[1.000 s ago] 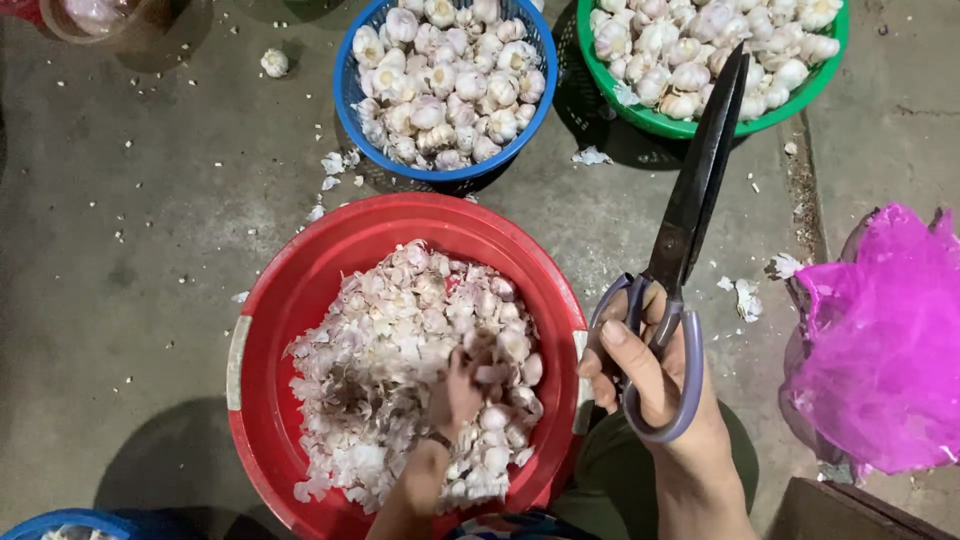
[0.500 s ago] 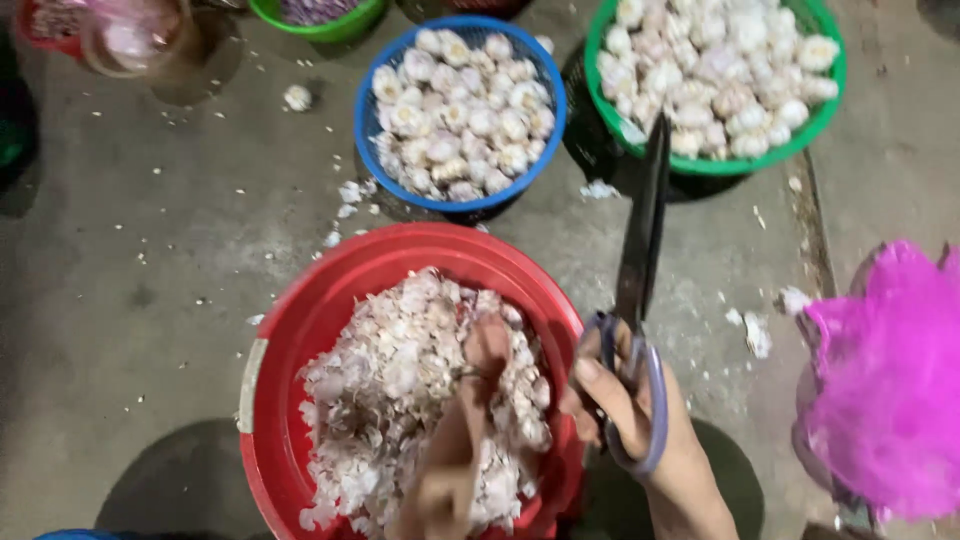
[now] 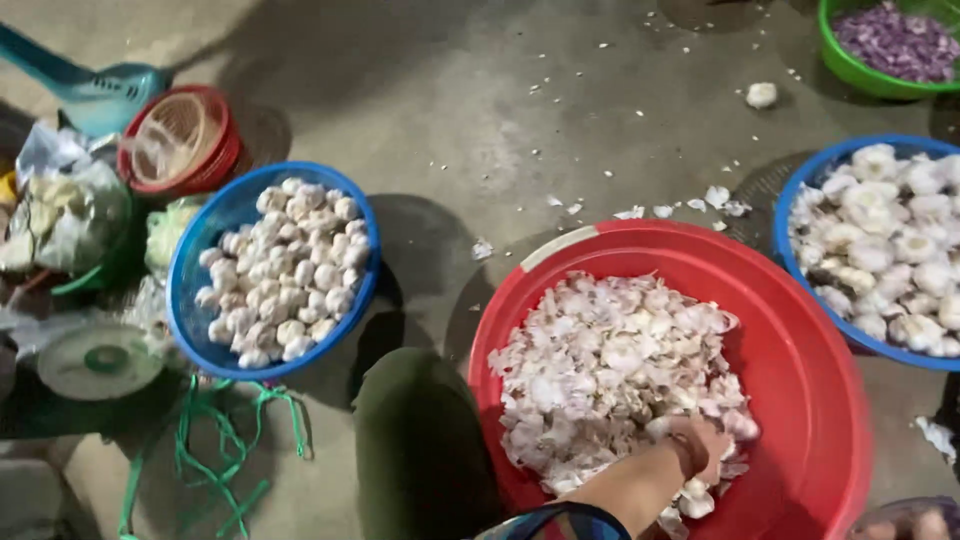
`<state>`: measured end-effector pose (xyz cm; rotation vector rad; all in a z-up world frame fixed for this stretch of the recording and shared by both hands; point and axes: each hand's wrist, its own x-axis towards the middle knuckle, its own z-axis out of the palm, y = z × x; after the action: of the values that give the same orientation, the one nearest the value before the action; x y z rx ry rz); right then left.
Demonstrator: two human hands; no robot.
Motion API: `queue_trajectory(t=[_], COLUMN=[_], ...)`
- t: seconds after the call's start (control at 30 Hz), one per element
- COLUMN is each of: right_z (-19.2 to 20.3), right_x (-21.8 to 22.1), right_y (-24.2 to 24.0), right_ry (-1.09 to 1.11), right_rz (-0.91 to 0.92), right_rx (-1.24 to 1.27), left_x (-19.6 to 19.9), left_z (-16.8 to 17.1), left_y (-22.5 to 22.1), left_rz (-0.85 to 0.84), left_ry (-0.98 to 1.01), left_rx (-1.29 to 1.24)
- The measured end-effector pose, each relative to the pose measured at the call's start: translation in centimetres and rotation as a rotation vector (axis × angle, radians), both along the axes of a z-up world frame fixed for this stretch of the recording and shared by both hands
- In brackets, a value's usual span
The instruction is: Trimming roots and stems from garlic bulbs using scissors and peeling outer skins by hand
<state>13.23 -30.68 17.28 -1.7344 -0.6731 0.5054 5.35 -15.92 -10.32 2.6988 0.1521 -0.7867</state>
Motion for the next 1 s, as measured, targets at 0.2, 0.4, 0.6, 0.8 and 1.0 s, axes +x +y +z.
queue_trajectory(t=[0.2, 0.4, 0.6, 0.8, 1.0], right_z=[-7.1, -2.5, -1.1, 1.8, 0.5], right_x=[-5.0, -10.9, -14.1, -15.0, -14.9], right_y=[-1.4, 4.6, 8.6, 8.8, 7.8], right_ry=[0.092, 0.149, 0.339, 0.598, 0.711], right_rz=[-0.288, -0.342, -0.254, -0.161, -0.005], right_rx=[-0.151, -0.234, -0.215, -0.018, 0.220], left_x=[-3.6, -10.5, -14.7, -17.3, -18.1], left_z=[0.9, 4.6, 27.3, 30.6, 30.1], left_y=[-1.2, 2.4, 8.5, 8.7, 9.7], left_rz=[0.060, 0.840, 0.864, 0.822, 0.899], left_ry=[0.094, -0.233, -0.499, -0.475, -0.607], left_rx=[-0.509, -1.006, -0.730, -0.725, -1.050])
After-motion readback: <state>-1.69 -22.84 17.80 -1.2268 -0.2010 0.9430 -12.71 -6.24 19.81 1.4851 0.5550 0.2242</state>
